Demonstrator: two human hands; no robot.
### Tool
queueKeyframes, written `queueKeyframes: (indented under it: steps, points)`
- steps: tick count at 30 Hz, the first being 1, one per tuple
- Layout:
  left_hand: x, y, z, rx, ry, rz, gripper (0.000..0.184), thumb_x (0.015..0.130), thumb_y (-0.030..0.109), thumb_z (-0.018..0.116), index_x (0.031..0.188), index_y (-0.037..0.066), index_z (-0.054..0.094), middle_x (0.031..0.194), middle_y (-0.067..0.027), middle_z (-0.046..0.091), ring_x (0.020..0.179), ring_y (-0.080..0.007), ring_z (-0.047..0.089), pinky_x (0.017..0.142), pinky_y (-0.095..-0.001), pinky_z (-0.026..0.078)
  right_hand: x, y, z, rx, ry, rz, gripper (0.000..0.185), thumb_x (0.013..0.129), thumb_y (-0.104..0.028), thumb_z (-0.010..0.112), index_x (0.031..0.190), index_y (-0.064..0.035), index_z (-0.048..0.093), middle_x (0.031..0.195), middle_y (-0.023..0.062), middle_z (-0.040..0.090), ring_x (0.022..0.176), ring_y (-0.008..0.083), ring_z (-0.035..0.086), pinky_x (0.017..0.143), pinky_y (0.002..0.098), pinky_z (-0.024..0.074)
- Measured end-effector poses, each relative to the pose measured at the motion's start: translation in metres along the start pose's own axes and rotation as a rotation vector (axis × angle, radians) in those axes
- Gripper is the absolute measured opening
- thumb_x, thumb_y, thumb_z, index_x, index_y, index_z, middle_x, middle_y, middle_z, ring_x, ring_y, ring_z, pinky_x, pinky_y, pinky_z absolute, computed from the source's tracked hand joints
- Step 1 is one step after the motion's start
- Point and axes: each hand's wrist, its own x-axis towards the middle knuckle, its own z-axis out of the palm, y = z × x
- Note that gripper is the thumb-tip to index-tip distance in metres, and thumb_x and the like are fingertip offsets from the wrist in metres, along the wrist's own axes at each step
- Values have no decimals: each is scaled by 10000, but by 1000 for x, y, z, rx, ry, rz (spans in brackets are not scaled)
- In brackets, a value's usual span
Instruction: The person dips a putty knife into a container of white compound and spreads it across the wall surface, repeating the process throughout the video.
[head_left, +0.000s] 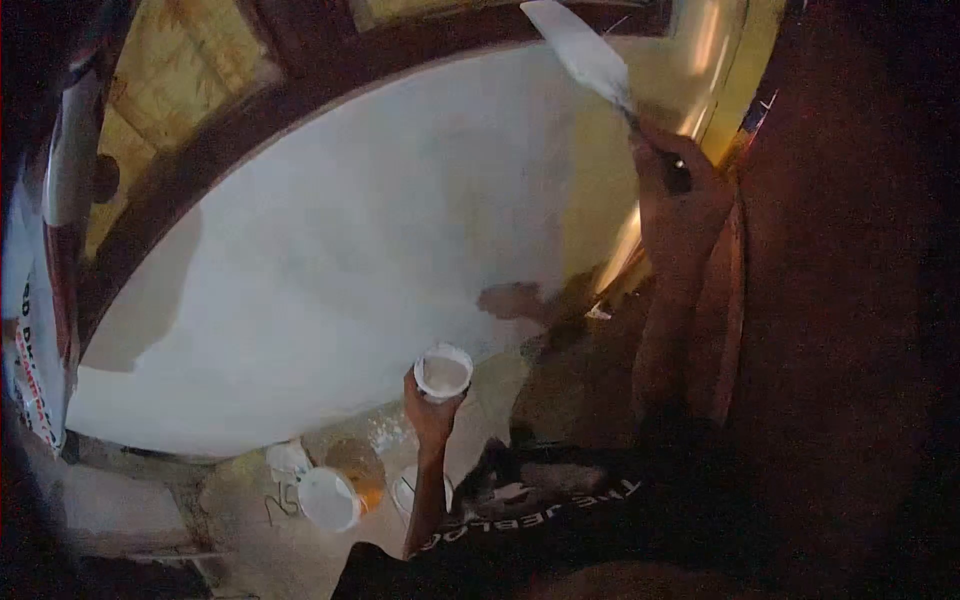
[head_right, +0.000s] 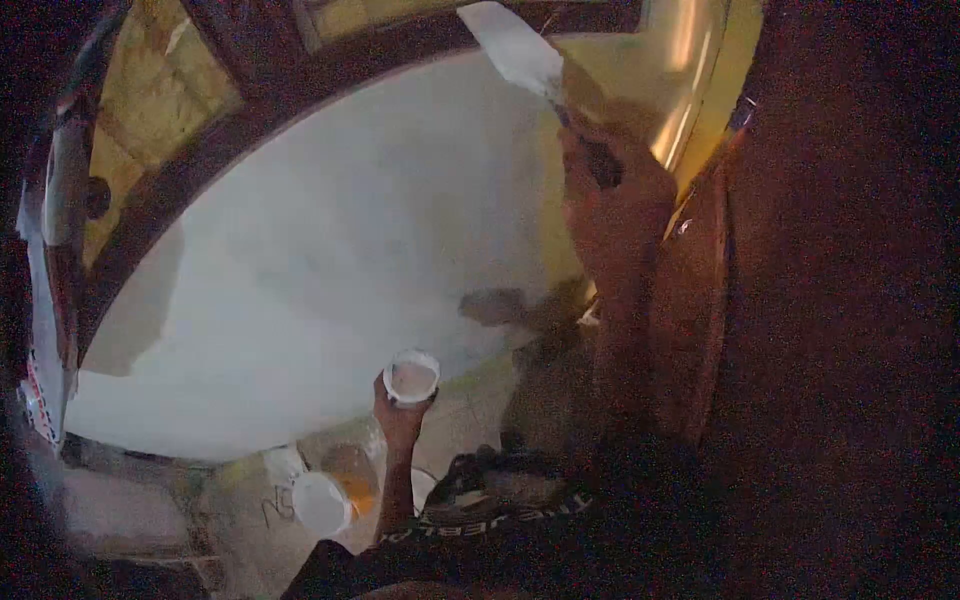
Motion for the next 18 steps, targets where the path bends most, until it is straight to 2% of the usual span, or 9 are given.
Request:
queueKeyframes:
  steps: [3,5,7,9,10,12,14,16,18]
  points:
    - [3,4,1,64,17,20,782,630,177,884,1272,13,468,1176,-150,580,1095,-277,581,919,-399,485,-20,15,12,-12,-57,0,233,883,-233,642,962,-22,702,850,160,695,780,264,692,729,354,527]
    - [8,15,2,136,-2,-21,791,631,156,880,1283,-1,460,1196,-156,568,1123,-286,563,940,-417,468,-58,65,32,-275,-187,109,225,886,-217,633,981,-21,692,911,179,692,845,336,678,785,405,515]
    - [3,17,-1,186,75,41,797,632,163,880,1288,-1,458,1201,-148,566,1114,-277,561,940,-410,466,-113,103,32,-209,-342,345,219,885,-217,631,997,-35,682,977,187,678,946,380,642,846,441,488]
    - [9,-1,-7,107,106,2,806,628,163,882,1293,0,456,1200,-147,566,1115,-273,558,944,-408,463,-162,155,28,-273,-600,371,238,873,-229,661,1002,-29,670,961,186,667,932,349,643,841,423,487]
    - [6,-8,-17,40,127,-22,815,624,163,883,1298,2,454,1199,-146,566,1115,-268,555,947,-407,460,-201,194,24,-277,-621,374,238,873,-229,661,1002,-29,670,961,186,667,932,349,643,841,423,487]
    - [10,0,-24,13,131,-29,824,622,162,883,1305,4,449,1202,-149,563,1119,-271,553,951,-405,458,-259,263,20,112,-557,215,163,848,-113,683,970,-5,695,875,131,686,797,216,640,747,380,501]
    - [5,15,-37,11,129,-52,834,620,160,883,1312,6,444,1205,-151,560,1123,-273,550,955,-404,456,-257,222,0,170,-550,323,161,849,-109,684,974,-8,693,836,109,670,758,188,622,704,360,492]
    - [32,16,-42,204,159,127,841,619,147,874,1323,9,434,1228,-155,544,1140,-282,543,965,-404,450,-240,192,12,214,-564,449,159,850,-105,684,979,-11,690,797,86,654,720,160,604,660,341,483]
    - [34,14,-52,270,199,147,844,618,146,869,1327,10,431,1242,-156,533,1148,-284,539,971,-406,447,-229,167,13,333,-521,621,205,864,-110,670,1047,-19,669,742,49,619,641,99,555,539,259,429]
